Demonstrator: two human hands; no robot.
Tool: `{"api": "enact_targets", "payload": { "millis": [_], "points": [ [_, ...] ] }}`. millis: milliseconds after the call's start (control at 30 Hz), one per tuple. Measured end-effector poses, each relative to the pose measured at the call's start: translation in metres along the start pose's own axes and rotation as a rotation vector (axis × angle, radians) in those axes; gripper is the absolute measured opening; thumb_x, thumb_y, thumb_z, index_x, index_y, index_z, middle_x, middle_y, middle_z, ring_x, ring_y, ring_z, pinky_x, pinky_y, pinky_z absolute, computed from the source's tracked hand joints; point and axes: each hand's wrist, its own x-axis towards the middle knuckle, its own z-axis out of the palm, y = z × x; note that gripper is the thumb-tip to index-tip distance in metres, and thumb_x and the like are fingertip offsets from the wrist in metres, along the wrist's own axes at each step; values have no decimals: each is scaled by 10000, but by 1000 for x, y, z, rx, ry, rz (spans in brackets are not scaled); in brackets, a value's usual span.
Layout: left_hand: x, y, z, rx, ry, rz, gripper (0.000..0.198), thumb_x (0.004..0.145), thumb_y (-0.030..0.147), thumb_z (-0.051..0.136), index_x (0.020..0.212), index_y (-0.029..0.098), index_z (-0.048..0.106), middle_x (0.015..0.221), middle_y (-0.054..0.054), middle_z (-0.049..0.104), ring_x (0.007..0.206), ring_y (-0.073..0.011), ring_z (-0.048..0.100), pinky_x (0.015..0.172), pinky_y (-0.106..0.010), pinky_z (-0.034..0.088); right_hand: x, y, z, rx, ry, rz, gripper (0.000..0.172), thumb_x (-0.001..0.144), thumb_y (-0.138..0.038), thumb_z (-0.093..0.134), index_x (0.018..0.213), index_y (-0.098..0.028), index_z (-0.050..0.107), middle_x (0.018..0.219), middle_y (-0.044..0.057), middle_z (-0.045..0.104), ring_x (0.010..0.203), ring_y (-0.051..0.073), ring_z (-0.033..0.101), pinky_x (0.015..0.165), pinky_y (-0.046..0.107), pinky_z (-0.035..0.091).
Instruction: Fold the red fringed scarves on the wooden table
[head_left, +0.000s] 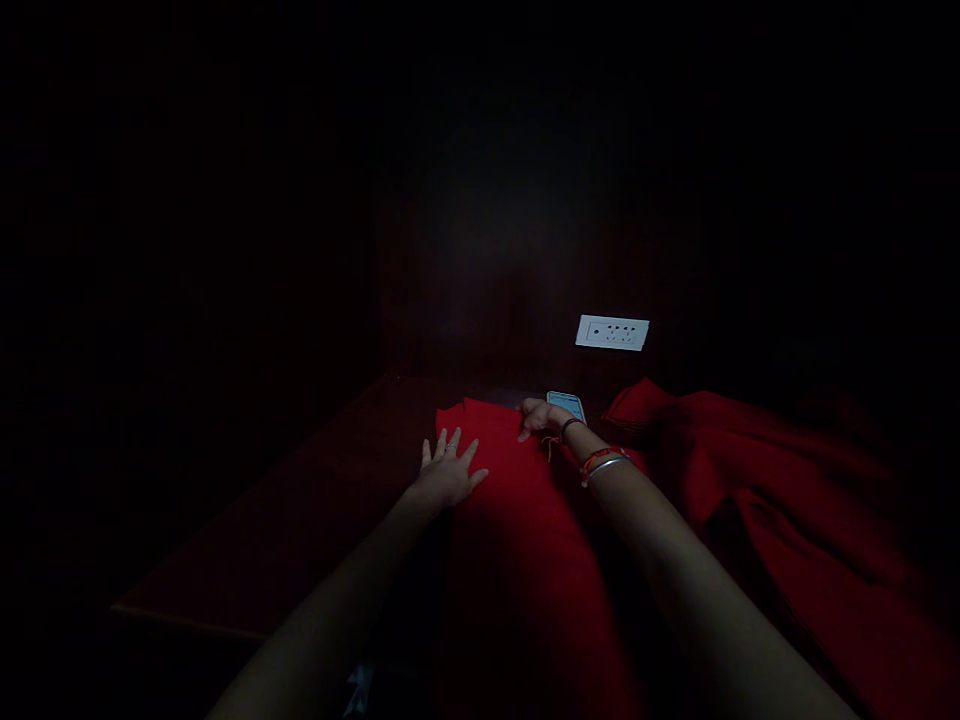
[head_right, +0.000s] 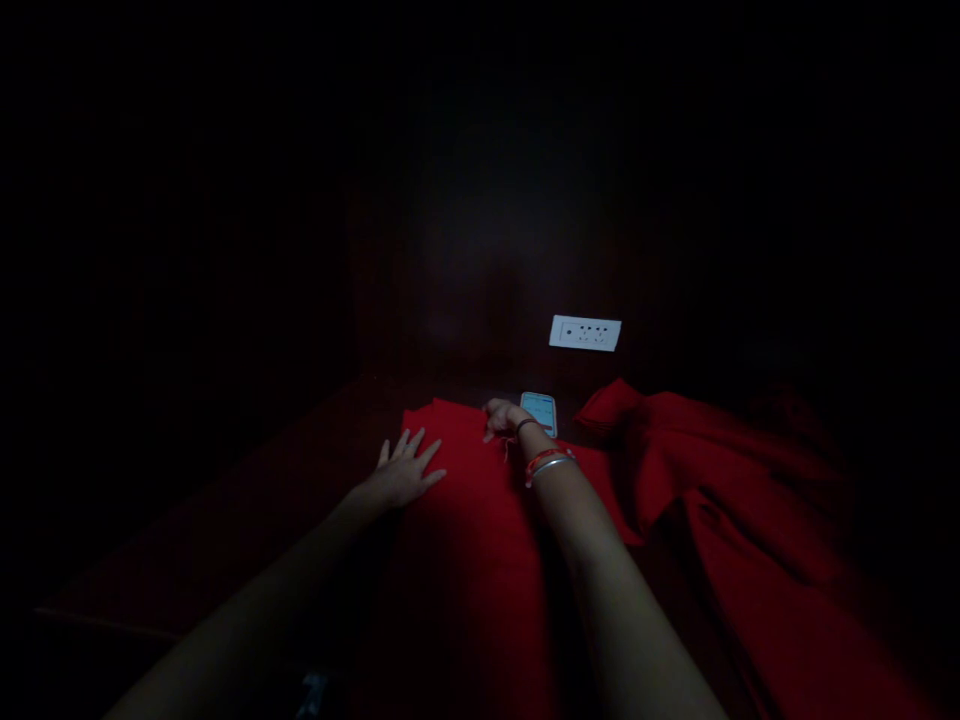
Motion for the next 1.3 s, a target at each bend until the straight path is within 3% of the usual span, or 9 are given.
{"api": "enact_targets", "payload": {
  "millis": [167, 267, 400, 500, 633, 833, 1033, 1167, 1300],
  "points": [
    [10, -7, -24, 54, 321, 84, 648, 766, 473, 382, 1312, 196, 169, 1385, -82, 64, 1246, -276, -36, 971, -493, 45, -20, 0, -8, -78, 25, -252, 341, 494, -90, 669, 816, -178, 602, 810, -11, 621, 725, 128, 546, 630, 183, 387],
    [22, -6, -51, 62, 422, 268, 681, 734, 437, 457, 1307, 209, 165, 1377, -63, 130, 1249, -261, -4, 974, -474, -24, -40, -4, -12, -131, 101, -408, 313, 529, -140, 670, 826, -167, 575, 799, -4, 604, 694, 122, 527, 618, 187, 370],
    [42, 0, -79, 47, 244, 429, 622, 683, 416, 524, 1241, 252, 301, 1203, -44, 452, 1150, -238, 320, 964, -474, 16, -61, -8, -11, -121, 210, -412, 322, 544, -181, 667, 834, -172, 529, 757, -16, 565, 643, 107, 485, 568, 182, 338],
    [49, 3, -89, 87, 86, 480, 391, 677, 370, 534, 1044, 234, 513, 952, -21, 596, 938, -199, 498, 920, -383, 226, -69, -7, -9, -92, 284, -362, 344, 556, -203, 656, 857, -177, 490, 693, -35, 526, 599, 97, 446, 533, 179, 305],
    [44, 9, -94, 129, 61, 593, 230, 665, 324, 540, 847, 191, 583, 903, -35, 583, 840, -173, 523, 739, -238, 375, -75, -5, -6, -69, 338, -359, 369, 566, -210, 645, 881, -181, 455, 666, -49, 491, 572, 88, 418, 530, 181, 284],
    [34, 28, -99, 152, 82, 447, 250, 668, 300, 530, 902, 215, 557, 805, -22, 590, 708, -156, 550, 561, -204, 388, -82, -3, -7, -28, 388, -364, 451, 580, -192, 629, 971, -193, 405, 775, -28, 515, 656, 105, 462, 608, 202, 337],
    [32, 30, -114, 222, 101, 425, 238, 681, 258, 503, 909, 239, 571, 841, -21, 602, 763, -162, 549, 621, -222, 399, -124, 11, -9, -58, 699, -182, 376, 675, -254, 540, 1019, -148, 428, 1020, 105, 483, 949, 209, 433, 811, 319, 339],
    [31, 27, -129, 203, 107, 485, 225, 690, 274, 498, 899, 227, 568, 848, -14, 600, 757, -152, 541, 634, -220, 392, -155, 23, 4, 142, 527, 0, 503, 709, -385, 500, 1111, -105, 386, 1085, 159, 478, 986, 228, 461, 840, 322, 351],
    [28, 31, -142, 178, 138, 551, 198, 697, 267, 501, 878, 216, 564, 848, -2, 598, 758, -139, 534, 641, -204, 377, -160, 24, 17, 476, 406, 91, 708, 668, -464, 531, 1227, -120, 264, 1200, 151, 420, 1070, 218, 431, 899, 324, 330]
  ]
}}
